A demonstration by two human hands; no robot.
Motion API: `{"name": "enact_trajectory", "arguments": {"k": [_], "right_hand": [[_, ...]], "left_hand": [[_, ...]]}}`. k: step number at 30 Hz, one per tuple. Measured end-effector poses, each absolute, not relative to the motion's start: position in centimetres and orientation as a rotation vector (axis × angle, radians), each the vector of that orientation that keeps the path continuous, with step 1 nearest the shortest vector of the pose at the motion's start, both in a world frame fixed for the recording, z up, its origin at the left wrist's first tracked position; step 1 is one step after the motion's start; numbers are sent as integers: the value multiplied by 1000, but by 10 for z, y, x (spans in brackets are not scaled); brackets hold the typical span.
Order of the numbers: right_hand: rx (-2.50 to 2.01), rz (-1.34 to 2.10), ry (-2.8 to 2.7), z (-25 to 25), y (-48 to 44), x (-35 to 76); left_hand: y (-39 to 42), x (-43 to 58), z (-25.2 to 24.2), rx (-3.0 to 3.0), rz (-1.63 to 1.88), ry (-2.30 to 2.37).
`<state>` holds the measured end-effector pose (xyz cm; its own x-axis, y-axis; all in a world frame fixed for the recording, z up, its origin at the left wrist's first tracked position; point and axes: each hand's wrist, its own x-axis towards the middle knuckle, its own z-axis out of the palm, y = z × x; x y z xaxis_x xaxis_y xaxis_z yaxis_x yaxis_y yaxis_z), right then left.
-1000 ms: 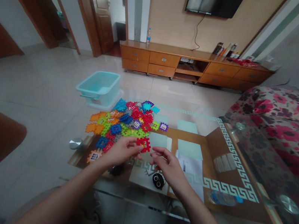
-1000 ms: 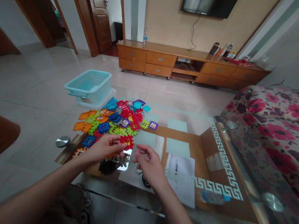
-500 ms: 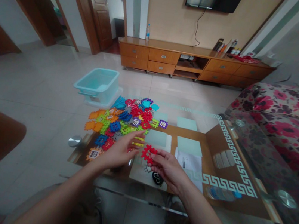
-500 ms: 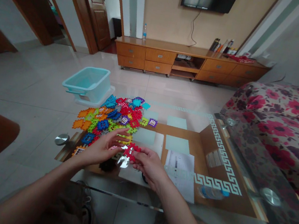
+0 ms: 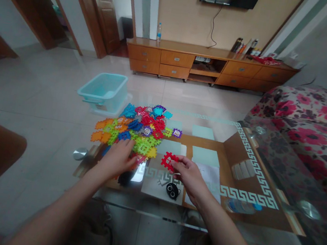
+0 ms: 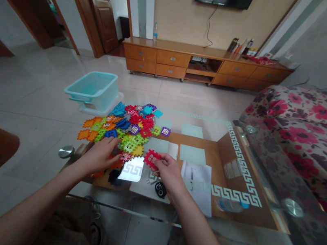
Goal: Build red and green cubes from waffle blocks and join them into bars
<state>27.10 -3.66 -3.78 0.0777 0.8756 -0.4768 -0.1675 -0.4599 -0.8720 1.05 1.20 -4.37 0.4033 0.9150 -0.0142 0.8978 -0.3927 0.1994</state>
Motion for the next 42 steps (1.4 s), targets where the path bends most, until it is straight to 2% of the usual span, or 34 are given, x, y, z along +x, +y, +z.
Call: {"name": "enact_trajectory", "arguments": {"k": [14,22,27,32,36,42], "right_hand": [[-1479,1521,-870,-38,-36,272],[-1572,1515,-944,-29,-36,271],[-1613,1493,-1013,-30,-36,271],[-1553,1476,-961,-43,-36,270],[-1466,1531,-844,-47,-36,269],[-1385,1642,-691,-46,-37,269]], "left_hand": [[8,29,-67,2446,114,1658],[6,20,-51,2255,146,1727],[10,4,-40,1985,314,1765],[6,20,-34,1531,628,1356],[-3,41,-31,1398,645,1067],[-9,49,-43,1466,662,970]]}}
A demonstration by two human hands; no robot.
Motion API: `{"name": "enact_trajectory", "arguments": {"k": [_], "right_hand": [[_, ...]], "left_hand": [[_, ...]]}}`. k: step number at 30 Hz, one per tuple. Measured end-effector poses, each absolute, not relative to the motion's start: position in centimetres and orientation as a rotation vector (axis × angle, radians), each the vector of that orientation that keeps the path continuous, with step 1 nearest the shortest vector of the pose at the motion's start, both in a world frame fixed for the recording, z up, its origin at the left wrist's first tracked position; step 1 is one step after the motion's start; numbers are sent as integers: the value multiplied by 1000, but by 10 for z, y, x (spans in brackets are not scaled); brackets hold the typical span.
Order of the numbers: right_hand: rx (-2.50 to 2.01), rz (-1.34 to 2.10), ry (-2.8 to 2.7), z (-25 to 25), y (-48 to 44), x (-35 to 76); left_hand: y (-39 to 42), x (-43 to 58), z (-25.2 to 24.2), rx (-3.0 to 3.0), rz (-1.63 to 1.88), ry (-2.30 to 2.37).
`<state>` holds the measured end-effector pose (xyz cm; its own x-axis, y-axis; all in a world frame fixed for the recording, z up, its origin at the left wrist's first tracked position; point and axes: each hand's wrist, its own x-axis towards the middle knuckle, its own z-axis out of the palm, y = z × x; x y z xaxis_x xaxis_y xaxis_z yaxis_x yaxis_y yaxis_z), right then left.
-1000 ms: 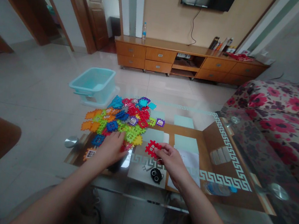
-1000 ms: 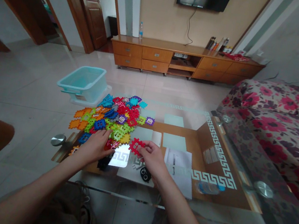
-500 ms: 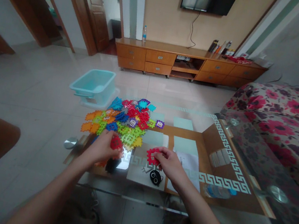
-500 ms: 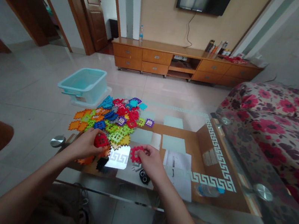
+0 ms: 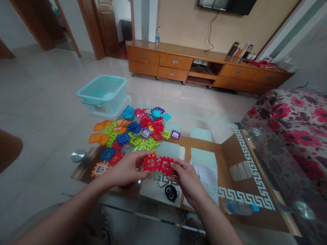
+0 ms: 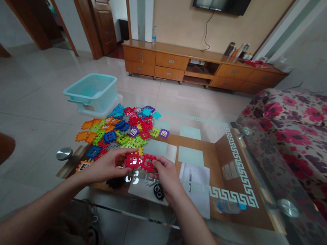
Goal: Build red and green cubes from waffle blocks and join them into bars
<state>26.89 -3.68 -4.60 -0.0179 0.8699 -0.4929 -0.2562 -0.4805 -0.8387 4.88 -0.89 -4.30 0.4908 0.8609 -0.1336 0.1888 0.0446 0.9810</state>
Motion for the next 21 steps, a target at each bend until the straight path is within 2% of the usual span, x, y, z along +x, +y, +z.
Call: {"name": "enact_trajectory", "arguments": {"k": [9,16,21], "right_hand": [[-1305,1755,-635,-38,-40,267],[-1255,1744,-880,-39,-45,264],[-1306,1708,-882,-36,-43,269]], "left_hand": [[-10,55,-53,1685,660,908],[-16,57,-45,1822,632,905],[-18,63,-43,1311,661,830]]}}
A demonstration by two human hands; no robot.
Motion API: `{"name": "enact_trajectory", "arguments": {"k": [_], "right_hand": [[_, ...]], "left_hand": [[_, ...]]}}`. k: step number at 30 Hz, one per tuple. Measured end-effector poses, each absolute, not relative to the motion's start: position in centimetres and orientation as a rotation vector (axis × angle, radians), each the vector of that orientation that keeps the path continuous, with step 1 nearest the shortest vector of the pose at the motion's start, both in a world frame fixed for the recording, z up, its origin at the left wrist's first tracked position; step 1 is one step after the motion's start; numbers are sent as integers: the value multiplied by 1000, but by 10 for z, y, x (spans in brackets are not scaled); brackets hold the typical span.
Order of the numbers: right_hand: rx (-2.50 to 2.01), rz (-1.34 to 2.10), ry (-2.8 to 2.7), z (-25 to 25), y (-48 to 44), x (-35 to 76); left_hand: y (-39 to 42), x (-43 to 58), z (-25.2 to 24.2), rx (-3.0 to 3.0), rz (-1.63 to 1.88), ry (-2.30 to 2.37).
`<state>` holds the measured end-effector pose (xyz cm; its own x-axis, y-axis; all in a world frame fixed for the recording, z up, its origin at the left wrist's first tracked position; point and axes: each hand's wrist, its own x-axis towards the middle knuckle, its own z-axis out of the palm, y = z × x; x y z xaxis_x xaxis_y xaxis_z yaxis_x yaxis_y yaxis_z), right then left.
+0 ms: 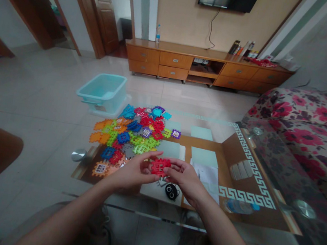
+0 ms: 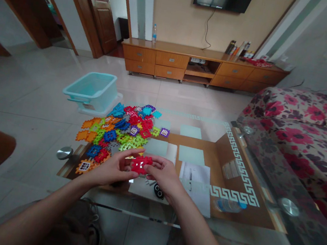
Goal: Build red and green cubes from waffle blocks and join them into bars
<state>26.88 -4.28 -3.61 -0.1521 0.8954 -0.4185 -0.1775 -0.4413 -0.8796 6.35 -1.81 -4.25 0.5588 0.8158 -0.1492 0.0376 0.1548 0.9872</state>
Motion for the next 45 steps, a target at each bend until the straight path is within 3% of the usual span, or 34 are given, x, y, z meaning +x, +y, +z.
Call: {"name": "enact_trajectory", "arguments": {"k": [17,28,35,45], "right_hand": [[-1167,1625,-980,-29,-42,272],[-1359,1180,-1412,-34,-45,270],[-1135,760,-1851,-26,-55,266],[-1127,724,-1880,-29,-51,270]], "left_hand": [[-20,68,-42,874,729,702],[-19,71,-46,807,747,686],[-20,75,-52,597,761,662],[-24,78,-48,557,741,633]]}}
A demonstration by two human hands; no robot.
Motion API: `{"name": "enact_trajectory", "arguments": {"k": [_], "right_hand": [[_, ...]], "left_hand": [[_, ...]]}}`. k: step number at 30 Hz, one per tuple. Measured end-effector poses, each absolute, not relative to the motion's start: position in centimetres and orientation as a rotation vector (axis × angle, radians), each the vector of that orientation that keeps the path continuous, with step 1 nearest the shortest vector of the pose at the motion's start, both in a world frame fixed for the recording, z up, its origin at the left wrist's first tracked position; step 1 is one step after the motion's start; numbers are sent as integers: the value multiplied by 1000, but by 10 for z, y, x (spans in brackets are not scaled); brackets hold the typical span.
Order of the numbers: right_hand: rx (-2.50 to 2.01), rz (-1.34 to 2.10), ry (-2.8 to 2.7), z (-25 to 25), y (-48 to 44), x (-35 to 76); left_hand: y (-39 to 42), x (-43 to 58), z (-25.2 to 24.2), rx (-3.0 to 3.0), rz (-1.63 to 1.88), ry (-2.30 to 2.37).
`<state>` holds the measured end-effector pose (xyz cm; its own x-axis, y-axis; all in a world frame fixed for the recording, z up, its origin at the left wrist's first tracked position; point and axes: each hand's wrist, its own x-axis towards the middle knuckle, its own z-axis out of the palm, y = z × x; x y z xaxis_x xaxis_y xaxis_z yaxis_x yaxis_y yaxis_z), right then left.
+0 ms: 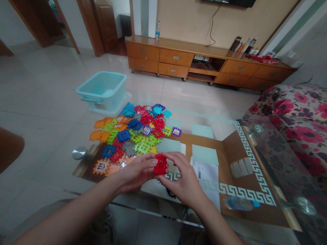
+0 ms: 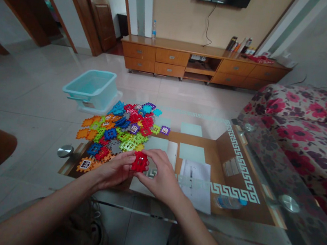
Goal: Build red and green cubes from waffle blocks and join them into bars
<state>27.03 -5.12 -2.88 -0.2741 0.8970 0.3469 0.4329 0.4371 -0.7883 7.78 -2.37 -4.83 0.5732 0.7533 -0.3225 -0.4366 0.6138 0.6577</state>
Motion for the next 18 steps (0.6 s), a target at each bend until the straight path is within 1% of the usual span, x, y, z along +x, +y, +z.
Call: {"name": "enact_trajectory", "arguments": {"k": [4,6,8,11,14,18], "right_hand": [[-1129,722,-1905,-27,-48,275],[-1163,701,-1965,-29,-46,282],[-1228,671,-2062,-34,-44,290],[-1382,636,-2213,-45,-42,298],[-1481,622,-2342,-56,-43,296],[-1487,660,-2439,-63,-45,288]], "left_hand": [[-22,78,-52,580,702,654],[-20,78,-56,683,653,720],[-17,75,-63,923,633,847],[-13,68,-74,1499,606,1037],[-14,63,-82,1993,500,973],[-18,64,-88,2212,399,894]]}}
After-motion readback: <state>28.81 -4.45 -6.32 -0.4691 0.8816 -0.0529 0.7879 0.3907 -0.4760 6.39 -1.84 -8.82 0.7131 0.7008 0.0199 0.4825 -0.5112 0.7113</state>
